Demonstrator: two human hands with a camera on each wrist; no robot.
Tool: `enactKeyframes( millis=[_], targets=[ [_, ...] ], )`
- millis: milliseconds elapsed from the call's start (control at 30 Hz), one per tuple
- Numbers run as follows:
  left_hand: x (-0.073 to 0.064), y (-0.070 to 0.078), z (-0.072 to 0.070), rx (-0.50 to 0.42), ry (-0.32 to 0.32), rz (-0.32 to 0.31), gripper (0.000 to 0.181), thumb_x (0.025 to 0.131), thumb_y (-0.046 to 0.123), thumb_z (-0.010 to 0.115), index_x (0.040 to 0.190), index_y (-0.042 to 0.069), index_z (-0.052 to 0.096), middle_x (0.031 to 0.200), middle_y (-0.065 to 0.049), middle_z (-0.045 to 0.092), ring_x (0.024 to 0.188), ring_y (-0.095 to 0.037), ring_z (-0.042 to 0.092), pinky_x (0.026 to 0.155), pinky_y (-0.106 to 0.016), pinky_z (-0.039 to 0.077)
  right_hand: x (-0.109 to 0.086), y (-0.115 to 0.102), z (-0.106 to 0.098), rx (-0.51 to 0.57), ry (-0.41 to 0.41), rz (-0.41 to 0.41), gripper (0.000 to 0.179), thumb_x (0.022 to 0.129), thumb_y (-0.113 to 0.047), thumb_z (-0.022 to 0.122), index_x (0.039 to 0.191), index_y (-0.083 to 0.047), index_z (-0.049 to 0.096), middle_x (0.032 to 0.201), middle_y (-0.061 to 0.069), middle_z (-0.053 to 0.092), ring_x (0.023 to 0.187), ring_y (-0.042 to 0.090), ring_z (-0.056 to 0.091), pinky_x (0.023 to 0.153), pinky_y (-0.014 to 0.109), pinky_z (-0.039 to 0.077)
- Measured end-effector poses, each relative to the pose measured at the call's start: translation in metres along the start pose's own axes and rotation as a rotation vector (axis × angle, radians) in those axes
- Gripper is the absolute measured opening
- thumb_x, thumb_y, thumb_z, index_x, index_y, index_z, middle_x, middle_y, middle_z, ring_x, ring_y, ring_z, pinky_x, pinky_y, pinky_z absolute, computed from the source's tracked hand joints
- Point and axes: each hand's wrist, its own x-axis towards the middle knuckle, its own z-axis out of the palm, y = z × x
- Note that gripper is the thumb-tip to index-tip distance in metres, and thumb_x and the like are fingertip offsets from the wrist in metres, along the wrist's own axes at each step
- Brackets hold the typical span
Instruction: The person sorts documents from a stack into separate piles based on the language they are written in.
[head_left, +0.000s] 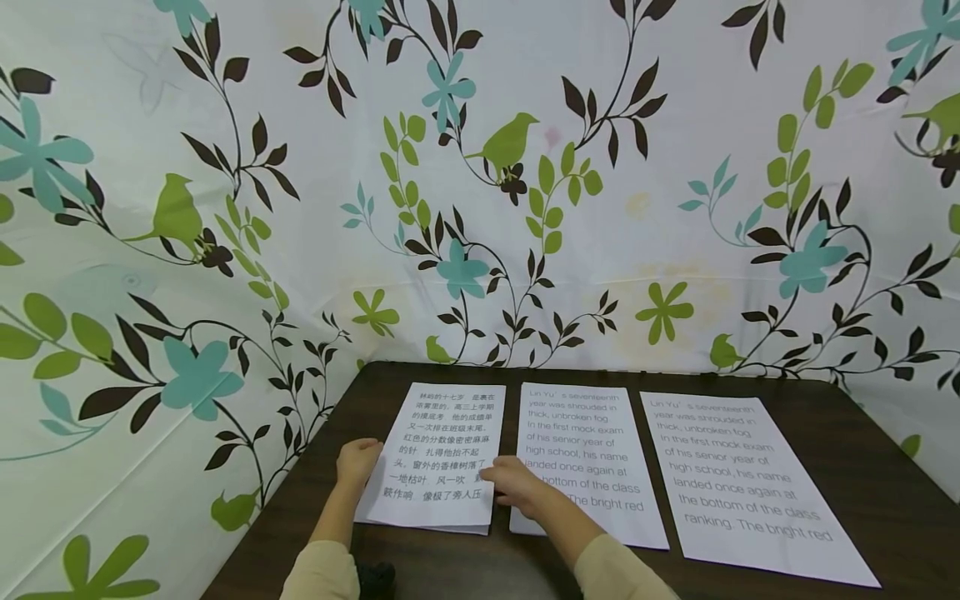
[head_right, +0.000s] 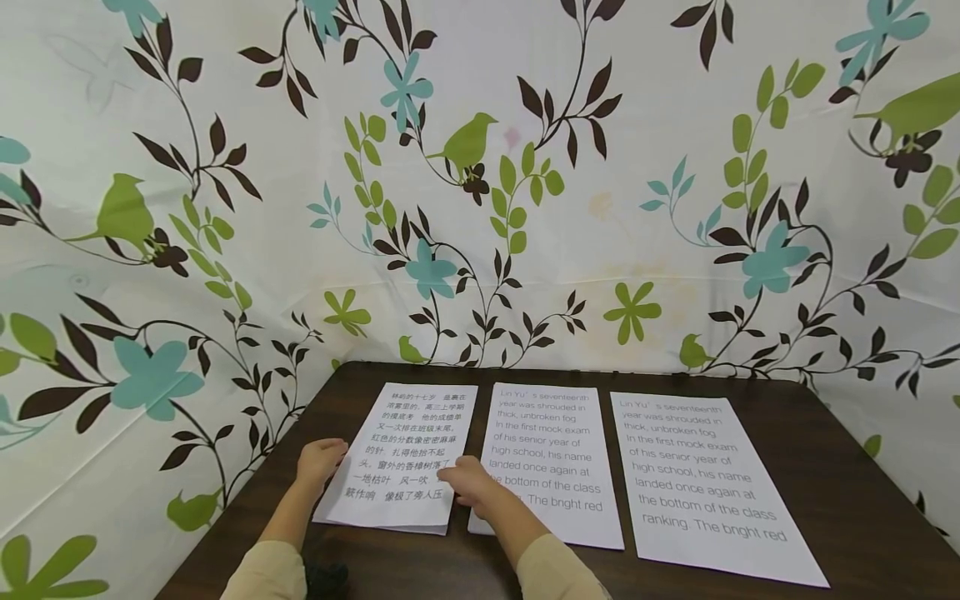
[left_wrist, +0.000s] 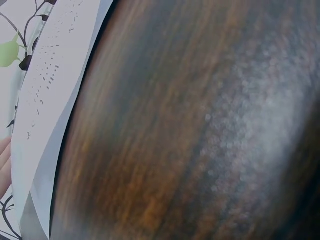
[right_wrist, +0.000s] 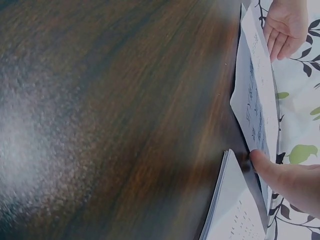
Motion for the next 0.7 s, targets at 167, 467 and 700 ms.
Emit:
enactKeyframes(
  millis=[167,467,700],
  targets=[
    [0.001,-0.001,0.002,-0.013,0.003,0.011,0.036,0.083,0.011,0.049,0.107,-0.015,0.051,0.108,-0.031,0.049,0.097,-0.041,0.047,0.077,-0.045,0.041,-0.001,-0.002,-0.002,-0.049,0.026,0.014,0.059,0.082,-0.014,0.051,0.119,0.023,0.025,0.118,0.034,0.035,0.105,0.046,0.038,0.080,0.050,0.038],
    [0.053,-0.050,0.033,0.004,0.067,0.101,0.033,0.082,0.018,0.053,0.104,-0.007,0.057,0.096,-0.022,0.058,0.079,-0.027,0.057,0.062,-0.034,0.046,0.000,-0.003,-0.012,-0.038,0.027,0.009,0.050,0.083,-0.014,0.051,0.117,0.018,0.034,0.112,0.029,0.043,0.102,0.043,0.042,0.081,0.049,0.039],
    [0.061,-0.045,0.052,-0.059,0.043,0.080,0.032,0.082,0.018,0.055,0.104,-0.004,0.057,0.091,-0.019,0.059,0.077,-0.026,0.057,0.063,-0.037,0.047,-0.005,-0.009,-0.024,-0.045,0.036,-0.007,0.053,0.084,-0.015,0.050,0.122,0.017,0.029,0.118,0.033,0.038,0.105,0.045,0.040,0.083,0.048,0.037]
  ],
)
